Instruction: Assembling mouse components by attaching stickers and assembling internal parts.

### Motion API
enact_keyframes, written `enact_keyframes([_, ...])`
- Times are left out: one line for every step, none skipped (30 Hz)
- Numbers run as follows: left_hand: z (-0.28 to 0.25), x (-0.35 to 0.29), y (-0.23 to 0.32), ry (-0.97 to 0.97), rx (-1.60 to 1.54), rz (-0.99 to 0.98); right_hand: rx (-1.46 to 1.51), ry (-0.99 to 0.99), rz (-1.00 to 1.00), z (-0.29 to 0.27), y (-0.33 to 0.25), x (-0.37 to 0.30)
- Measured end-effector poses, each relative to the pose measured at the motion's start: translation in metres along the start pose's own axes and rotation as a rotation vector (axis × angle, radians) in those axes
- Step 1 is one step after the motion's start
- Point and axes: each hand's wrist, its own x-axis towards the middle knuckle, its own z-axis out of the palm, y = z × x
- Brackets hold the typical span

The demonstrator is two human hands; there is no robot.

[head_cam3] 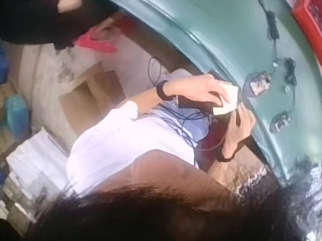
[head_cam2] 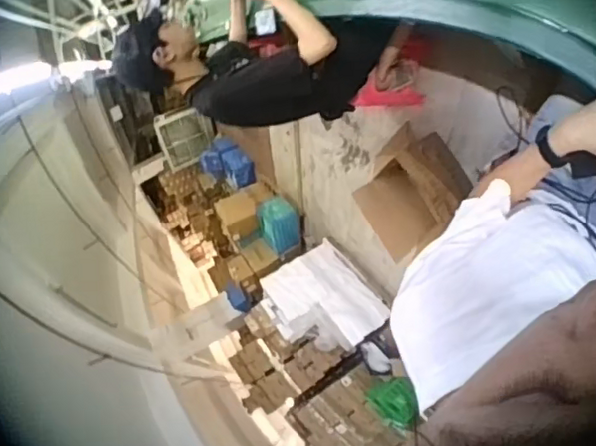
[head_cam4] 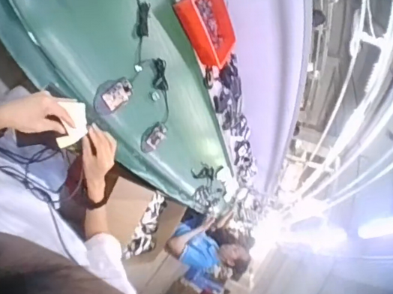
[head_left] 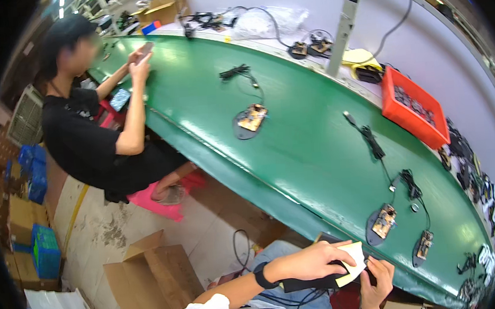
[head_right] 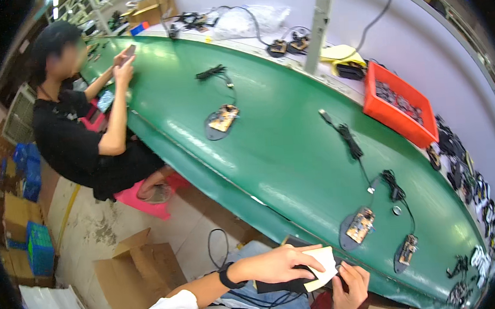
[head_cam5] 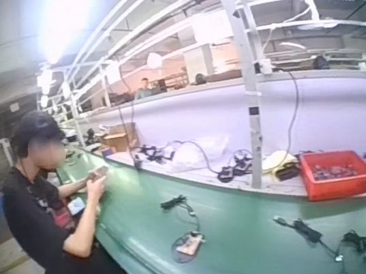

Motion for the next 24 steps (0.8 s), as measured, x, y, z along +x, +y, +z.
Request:
enact_keyframes([-0.001, 0.000, -0.005, 0.010, 0.020, -0.001, -0.007, -0.001, 0.000, 0.002, 0.001, 0.000])
enact_keyframes([0.000, 0.001, -0.008, 0.026, -0.006, 0.040, -0.030, 0.013, -0.019, 0.002, 0.003, 0.002])
enact_keyframes([0.001, 0.001, -0.009, 0.005, -0.023, 0.051, -0.053, 0.025, -0.033, 0.002, 0.002, 0.002])
enact_keyframes([0.001, 0.002, -0.009, 0.007, -0.017, 0.038, -0.059, 0.034, -0.014, 0.002, 0.000, 0.003])
enact_keyframes([0.000, 0.004, -0.010, 0.007, -0.012, 0.027, -0.089, 0.029, -0.018, 0.000, -0.003, 0.004])
enact_keyframes([0.000, 0.004, -0.010, 0.008, -0.008, 0.018, -0.105, 0.028, -0.028, -0.002, -0.006, 0.005])
enact_keyframes([0.001, 0.005, -0.010, 0.010, -0.008, 0.024, -0.123, 0.027, -0.038, -0.004, -0.008, 0.007])
enact_keyframes([-0.001, 0.004, -0.008, 0.019, 0.023, 0.030, -0.151, 0.017, -0.051, -0.005, -0.009, 0.008])
enact_keyframes([-0.001, 0.002, -0.007, 0.019, 0.043, 0.040, -0.171, -0.001, -0.046, -0.006, -0.012, 0.011])
enact_keyframes([-0.002, -0.002, -0.004, 0.048, 0.034, 0.021, -0.168, -0.018, -0.041, -0.006, -0.017, 0.014])
enact_keyframes([0.001, 0.006, -0.012, 0.044, -0.016, 0.016, -0.198, -0.044, -0.002, -0.009, -0.014, 0.014])
enact_keyframes([0.002, 0.006, -0.011, 0.057, -0.023, 0.013, -0.180, -0.078, -0.024, -0.009, -0.013, 0.018])
enact_keyframes([0.003, 0.005, -0.010, 0.054, -0.020, -0.016, -0.164, -0.086, -0.047, -0.007, -0.015, 0.022])
enact_keyframes([0.002, 0.006, -0.004, 0.030, -0.026, -0.054, -0.151, -0.109, -0.040, -0.008, -0.013, 0.024])
enact_keyframes([0.000, 0.007, 0.001, 0.007, -0.023, -0.095, -0.131, -0.129, -0.036, -0.009, -0.012, 0.023])
enact_keyframes([0.000, 0.007, 0.003, -0.021, -0.034, -0.086, -0.152, -0.120, -0.014, -0.010, -0.012, 0.023])
enact_keyframes([0.000, 0.008, 0.005, -0.020, -0.068, -0.135, -0.128, -0.122, -0.011, -0.012, -0.012, 0.021])
enact_keyframes([0.001, 0.009, 0.006, -0.010, -0.098, -0.187, -0.099, -0.126, -0.014, -0.013, -0.011, 0.021])
enact_keyframes([0.001, 0.010, 0.007, -0.026, -0.104, -0.186, -0.109, -0.122, -0.001, -0.014, -0.010, 0.021])
enact_keyframes([0.001, 0.012, 0.008, -0.033, -0.089, -0.212, -0.098, -0.123, -0.004, -0.014, -0.010, 0.022])
enact_keyframes([0.001, 0.014, 0.008, -0.038, -0.075, -0.238, -0.086, -0.124, -0.007, -0.014, -0.009, 0.023])
enact_keyframes([-0.001, 0.015, 0.008, -0.032, -0.075, -0.204, -0.083, -0.141, -0.001, -0.014, -0.012, 0.028])
enact_keyframes([-0.003, 0.015, 0.010, -0.039, -0.080, -0.211, -0.083, -0.144, 0.009, -0.015, -0.013, 0.031])
enact_keyframes([-0.005, 0.014, 0.012, -0.038, -0.101, -0.252, -0.086, -0.177, 0.009, -0.016, -0.014, 0.033])
